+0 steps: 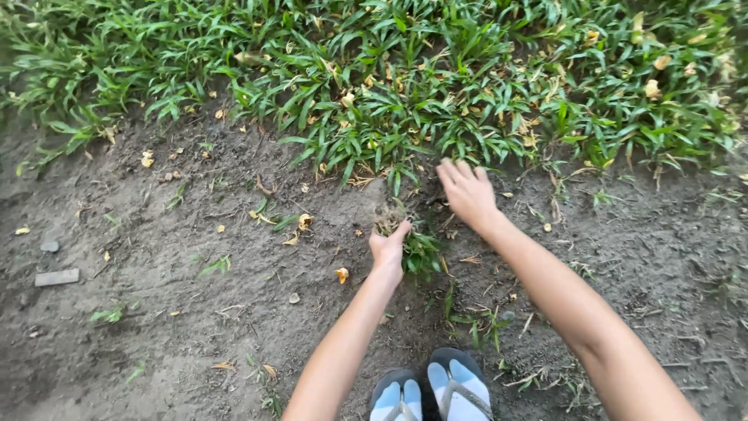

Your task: Pulling weeds and grass from a garden bed by hand

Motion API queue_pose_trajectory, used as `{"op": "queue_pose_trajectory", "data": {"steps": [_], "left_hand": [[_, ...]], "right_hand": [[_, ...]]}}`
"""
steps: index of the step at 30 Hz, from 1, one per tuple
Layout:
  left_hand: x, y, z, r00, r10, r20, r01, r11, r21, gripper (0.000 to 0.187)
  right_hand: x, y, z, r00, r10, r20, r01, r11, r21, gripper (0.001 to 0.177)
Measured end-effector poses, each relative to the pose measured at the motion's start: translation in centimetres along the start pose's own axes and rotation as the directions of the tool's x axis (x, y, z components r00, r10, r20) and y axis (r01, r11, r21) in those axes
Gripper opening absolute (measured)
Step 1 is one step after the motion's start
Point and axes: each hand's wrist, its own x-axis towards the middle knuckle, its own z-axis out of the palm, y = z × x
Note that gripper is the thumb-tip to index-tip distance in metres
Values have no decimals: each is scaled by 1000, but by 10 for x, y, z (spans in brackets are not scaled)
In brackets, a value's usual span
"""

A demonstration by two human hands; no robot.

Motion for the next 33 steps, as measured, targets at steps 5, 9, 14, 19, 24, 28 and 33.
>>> {"op": "queue_pose_trajectory", "data": {"steps": [5,9,14,19,24,28,33], "left_hand": [[10,-15,-12,1000,-17,23,17,1000,-4,60],[25,-28,-25,1000,-26,13,26,999,-28,61],[24,-22,-28,1000,-9,19,10,999,-38,61],[27,-29,-34,1000,5,15,-4,999,-33,62],[29,-36,-24,1000,7,15,-7,1000,18,63],[23,-42,-17,999,28,19,-29,998,48,62],[2,-27,0,999,38,13,-38,997,61,69]], "right_hand": [[10,16,35,988,-42,-148,19,988,-155,21],[-1,23,90,980,-50,-190,19,986,-163,11],[7,17,80,983,177,44,-177,984,-4,12],[-9,-4,65,775,403,487,-552,807,210,15],[-51,-41,18,639,361,679,-762,416,495,20],[-42,-67,-58,699,296,651,-706,429,564,21],[-35,-71,-84,848,74,525,-453,614,646,12]]}}
